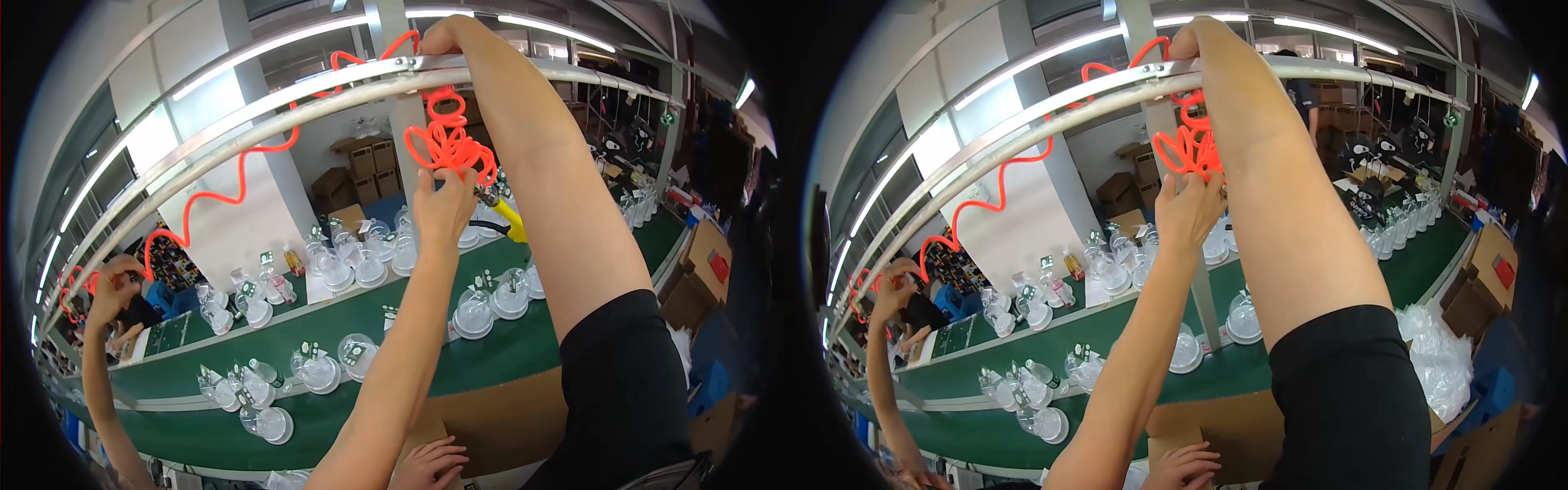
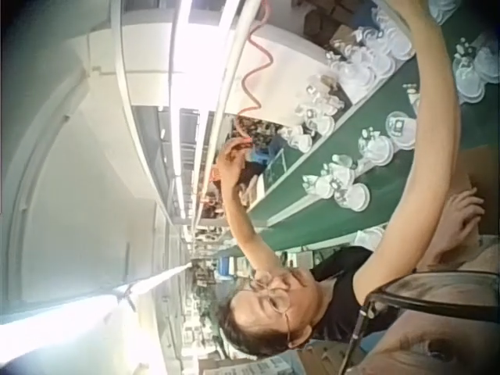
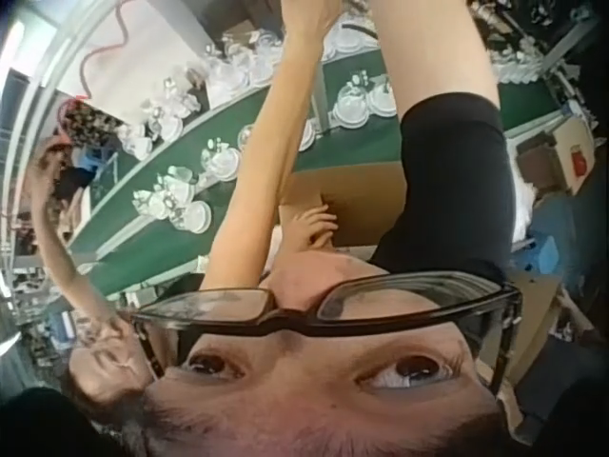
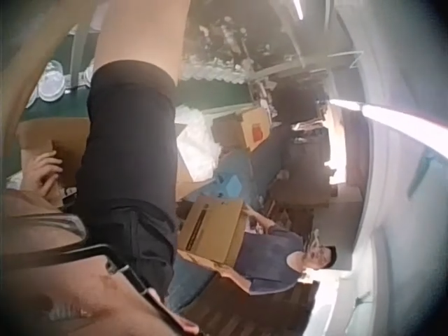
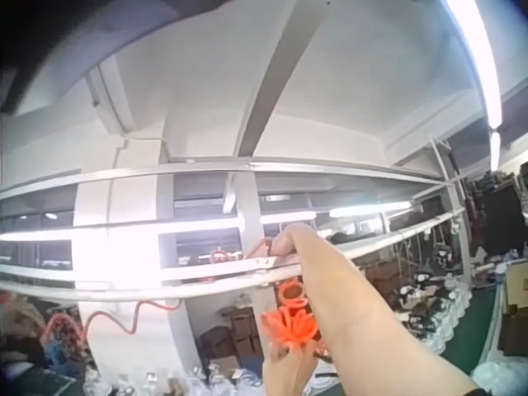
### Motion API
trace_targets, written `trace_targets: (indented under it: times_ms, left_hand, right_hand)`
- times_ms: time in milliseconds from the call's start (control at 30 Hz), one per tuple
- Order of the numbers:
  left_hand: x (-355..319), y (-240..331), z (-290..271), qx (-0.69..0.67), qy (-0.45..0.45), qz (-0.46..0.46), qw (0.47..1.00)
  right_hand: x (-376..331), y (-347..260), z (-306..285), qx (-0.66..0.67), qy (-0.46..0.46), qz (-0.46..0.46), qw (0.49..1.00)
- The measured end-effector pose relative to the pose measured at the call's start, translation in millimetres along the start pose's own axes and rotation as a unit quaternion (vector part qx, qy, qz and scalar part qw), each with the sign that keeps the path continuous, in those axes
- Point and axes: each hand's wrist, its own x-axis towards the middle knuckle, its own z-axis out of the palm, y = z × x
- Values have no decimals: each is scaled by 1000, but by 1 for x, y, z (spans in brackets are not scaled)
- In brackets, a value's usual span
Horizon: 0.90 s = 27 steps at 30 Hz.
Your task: Assembling cardboard boxes and sealing them with packing tape using a handheld dispenser.
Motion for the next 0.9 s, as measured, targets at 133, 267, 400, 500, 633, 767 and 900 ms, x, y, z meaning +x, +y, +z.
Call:
trace_targets:
  times_ms: [133, 267, 400, 500, 633, 767, 900]
  left_hand:
    - [-13, -4, 14, 38, -13, 75, 996]
    - [3, 0, -10, 33, 19, 58, 998]
    - [11, 15, -14, 99, 34, 54, 993]
    - [4, 21, 6, 326, 34, 47, 944]
    - [-12, 9, 12, 353, 4, 91, 931]
    - [-1, 18, 0, 435, 21, 84, 896]
    - [2, 25, -4, 503, 70, 83, 858]
  right_hand:
    - [22, -16, 9, -105, 52, -40, 992]
    - [92, 54, -26, -65, 230, 28, 971]
    - [88, 113, -90, -59, 491, -15, 869]
    - [66, 64, -100, 148, 539, -158, 814]
    - [-3, -19, -26, 329, 392, -368, 777]
    - [-35, -18, -7, 219, 603, -320, 697]
    - [-70, -13, 23, 50, 644, -501, 576]
